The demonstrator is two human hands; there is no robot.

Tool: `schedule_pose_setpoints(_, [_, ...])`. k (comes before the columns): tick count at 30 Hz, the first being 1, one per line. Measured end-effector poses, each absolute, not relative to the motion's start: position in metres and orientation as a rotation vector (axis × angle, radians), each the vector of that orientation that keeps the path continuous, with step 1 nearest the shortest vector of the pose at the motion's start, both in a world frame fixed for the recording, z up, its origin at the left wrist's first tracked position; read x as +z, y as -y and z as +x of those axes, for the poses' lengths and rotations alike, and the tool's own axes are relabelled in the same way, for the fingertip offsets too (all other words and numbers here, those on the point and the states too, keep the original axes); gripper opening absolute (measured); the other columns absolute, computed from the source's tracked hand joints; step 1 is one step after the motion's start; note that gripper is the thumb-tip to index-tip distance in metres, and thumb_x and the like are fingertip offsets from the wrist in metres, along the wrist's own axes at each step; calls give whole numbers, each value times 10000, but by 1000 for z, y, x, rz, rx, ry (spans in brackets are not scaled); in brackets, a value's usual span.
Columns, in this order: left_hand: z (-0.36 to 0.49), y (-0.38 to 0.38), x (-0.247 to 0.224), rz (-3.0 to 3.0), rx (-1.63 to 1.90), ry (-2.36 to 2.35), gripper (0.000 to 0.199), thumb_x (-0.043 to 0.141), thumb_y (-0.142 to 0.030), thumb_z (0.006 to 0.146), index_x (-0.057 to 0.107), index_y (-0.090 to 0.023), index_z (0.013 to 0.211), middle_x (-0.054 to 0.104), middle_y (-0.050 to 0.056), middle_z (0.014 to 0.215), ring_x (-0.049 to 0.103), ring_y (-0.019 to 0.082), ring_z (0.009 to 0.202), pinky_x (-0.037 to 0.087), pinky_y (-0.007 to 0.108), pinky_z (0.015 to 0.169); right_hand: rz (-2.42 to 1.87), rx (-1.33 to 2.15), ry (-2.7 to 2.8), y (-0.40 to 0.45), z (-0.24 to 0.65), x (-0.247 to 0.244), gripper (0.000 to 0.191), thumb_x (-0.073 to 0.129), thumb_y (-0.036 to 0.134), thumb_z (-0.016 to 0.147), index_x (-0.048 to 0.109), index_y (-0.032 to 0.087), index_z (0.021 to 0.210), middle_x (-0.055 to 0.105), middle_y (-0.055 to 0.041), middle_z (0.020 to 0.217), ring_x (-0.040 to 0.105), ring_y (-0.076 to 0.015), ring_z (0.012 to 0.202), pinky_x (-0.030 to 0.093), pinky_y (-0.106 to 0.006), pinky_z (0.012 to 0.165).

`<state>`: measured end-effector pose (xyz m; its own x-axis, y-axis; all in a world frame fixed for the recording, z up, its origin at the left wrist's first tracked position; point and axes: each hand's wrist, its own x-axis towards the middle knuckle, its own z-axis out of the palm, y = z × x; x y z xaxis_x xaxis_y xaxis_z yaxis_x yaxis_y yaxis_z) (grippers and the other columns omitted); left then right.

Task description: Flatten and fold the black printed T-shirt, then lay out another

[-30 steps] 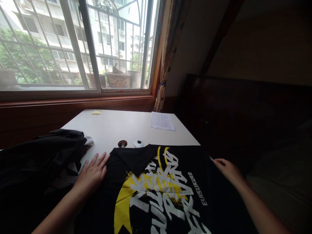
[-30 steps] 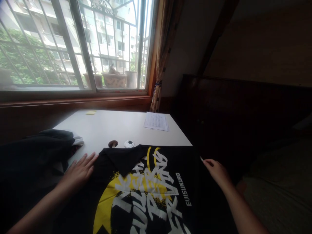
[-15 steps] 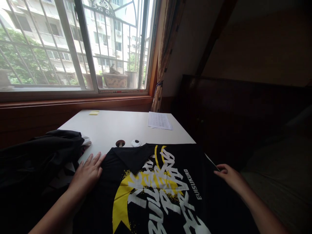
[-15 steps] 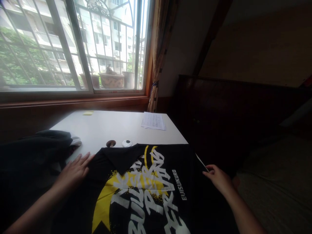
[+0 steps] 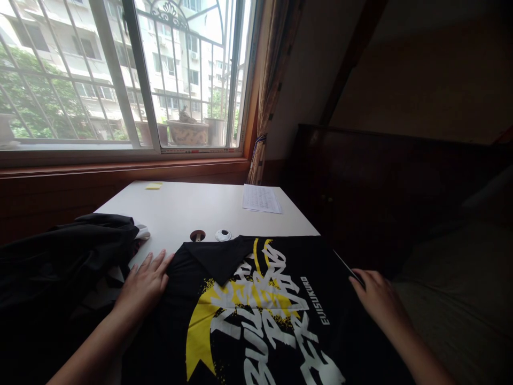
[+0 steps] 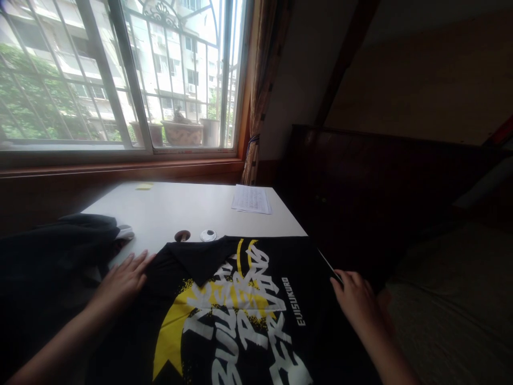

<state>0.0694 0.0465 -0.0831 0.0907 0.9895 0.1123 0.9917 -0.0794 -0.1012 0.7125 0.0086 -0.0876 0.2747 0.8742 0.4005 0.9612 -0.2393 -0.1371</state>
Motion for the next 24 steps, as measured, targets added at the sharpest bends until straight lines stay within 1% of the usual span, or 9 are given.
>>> schedule_pose_setpoints(2, [68, -48, -85, -2208, -39, 2020, 576, 370, -226, 986, 385, -253, 1561, 351, 54, 1631, 318, 358, 1486, 317, 537, 1132, -2130, -217, 1763, 4, 674, -83, 545, 368, 525, 950, 669, 192, 1260, 644, -143, 1305, 628, -335, 1159, 520, -499, 985])
schedule_pose_setpoints(5, [64, -49, -88, -2213, -49, 2003, 576, 382, -232, 985, 389, -259, 1559, 352, 61, 1631, 314, 360, 1487, 327, 529, 1122, -1998, 19, 1993, 28, 620, -86, 583, 362, 551, 996, 512, 237, 1464, 504, -77, 1523, 498, -280, 1373, 453, -460, 1123])
schedule_pose_setpoints(7, [63, -49, -88, -2210, -41, 1986, 576, 392, -230, 981, 397, -252, 1556, 351, 73, 1632, 310, 370, 1486, 340, 526, 1108, -1953, 99, 2111, 43, 602, -93, 618, 364, 563, 1007, 409, 253, 1540, 400, -46, 1606, 384, -273, 1465, 376, -485, 1190])
schedule_pose_setpoints(9, [62, -48, -88, -2203, -27, 1977, 574, 393, -232, 982, 401, -248, 1555, 349, 80, 1633, 309, 378, 1484, 349, 526, 1097, -1958, 103, 2148, 52, 606, -102, 638, 356, 563, 1012, 368, 244, 1564, 344, -46, 1633, 312, -281, 1503, 313, -520, 1221])
schedule_pose_setpoints(12, [62, -47, -86, -2189, -6, 1984, 577, 391, -237, 985, 389, -250, 1561, 337, 80, 1638, 300, 386, 1486, 345, 533, 1095, -2049, 47, 2063, 56, 648, -115, 660, 323, 567, 1012, 365, 210, 1566, 335, -74, 1634, 295, -292, 1508, 289, -546, 1225])
schedule_pose_setpoints(15, [63, -46, -83, -2181, -10, 2007, 580, 396, -229, 984, 383, -255, 1563, 319, 78, 1646, 295, 391, 1488, 334, 536, 1104, -2167, 27, 1938, 55, 703, -127, 705, 287, 591, 997, 370, 177, 1561, 334, -98, 1633, 294, -312, 1506, 320, -565, 1201])
schedule_pose_setpoints(18, [63, -43, -78, -2185, 1, 2007, 587, 399, -215, 986, 363, -262, 1570, 295, 76, 1656, 316, 382, 1481, 339, 512, 1112, -2241, -13, 1791, 56, 739, -133, 676, 247, 585, 992, 426, 222, 1533, 297, -90, 1651, 323, -348, 1490, 383, -595, 1148])
schedule_pose_setpoints(20, [64, -41, -75, -2182, 4, 1997, 590, 387, -206, 992, 345, -266, 1577, 282, 77, 1661, 319, 375, 1482, 354, 502, 1110, -2229, -105, 1747, 57, 746, -132, 635, 266, 571, 986, 499, 248, 1481, 309, -83, 1648, 365, -367, 1465, 398, -608, 1129])
schedule_pose_setpoints(24, [65, -37, -69, -2167, -49, 1975, 586, 375, -183, 990, 361, -248, 1572, 303, 90, 1653, 303, 361, 1493, 350, 498, 1129, -2078, -288, 1804, 63, 716, -117, 582, 326, 524, 981, 607, 185, 1362, 423, -128, 1580, 397, -368, 1446, 399, -574, 1145])
